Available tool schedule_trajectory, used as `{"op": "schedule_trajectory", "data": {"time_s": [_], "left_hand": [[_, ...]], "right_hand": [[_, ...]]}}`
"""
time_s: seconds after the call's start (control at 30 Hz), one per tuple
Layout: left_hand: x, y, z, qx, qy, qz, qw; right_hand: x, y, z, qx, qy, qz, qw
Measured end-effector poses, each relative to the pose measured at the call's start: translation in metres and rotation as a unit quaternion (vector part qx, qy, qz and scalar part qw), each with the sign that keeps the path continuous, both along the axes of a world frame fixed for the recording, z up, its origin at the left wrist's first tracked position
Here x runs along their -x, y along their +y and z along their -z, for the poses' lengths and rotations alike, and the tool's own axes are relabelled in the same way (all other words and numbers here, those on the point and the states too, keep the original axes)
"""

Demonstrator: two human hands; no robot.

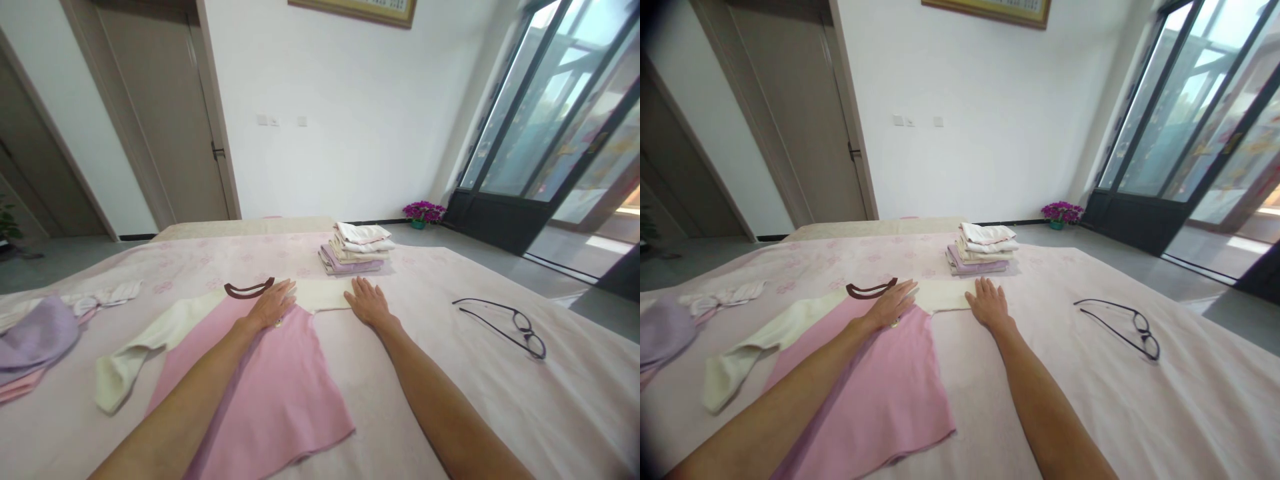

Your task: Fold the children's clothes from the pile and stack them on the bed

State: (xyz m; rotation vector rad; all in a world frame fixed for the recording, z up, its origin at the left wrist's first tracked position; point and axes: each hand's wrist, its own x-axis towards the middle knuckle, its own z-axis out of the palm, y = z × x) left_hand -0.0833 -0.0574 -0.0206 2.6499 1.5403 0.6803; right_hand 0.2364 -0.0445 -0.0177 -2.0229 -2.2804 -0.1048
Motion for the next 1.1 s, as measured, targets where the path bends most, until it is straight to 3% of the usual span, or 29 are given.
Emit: {"op": "schedule_trajectory", "data": {"time_s": [0.27,0.47,0.63,0.73,0.87,0.97,1.1], "left_hand": [[0.032,-0.089,-0.007,0.091,0.053,0.018,0.994],[0.065,-0.164,-0.025,0.142,0.090,-0.003,0.986],[0.087,-0.211,-0.034,0.162,0.039,0.013,0.986],[0.102,-0.227,-0.031,0.115,-0.111,-0.059,0.985],[0.128,-0.240,-0.025,0.038,-0.228,-0.227,0.946],[0.143,-0.251,-0.025,0.068,-0.248,-0.272,0.927],[0.147,-0.258,-0.032,0.193,-0.351,-0.283,0.871]], "right_hand": [[0.000,-0.002,-0.002,-0.010,-0.002,-0.005,1.000],[0.003,-0.005,-0.003,-0.017,-0.005,-0.003,1.000],[0.008,-0.010,-0.007,-0.043,-0.003,0.017,0.999],[0.013,-0.019,-0.013,-0.082,-0.006,0.038,0.996],[0.029,-0.046,-0.026,-0.143,0.004,0.008,0.990],[0.049,-0.072,-0.038,-0.120,0.041,-0.018,0.992],[0.074,-0.105,-0.052,0.019,0.105,-0.031,0.994]]}}
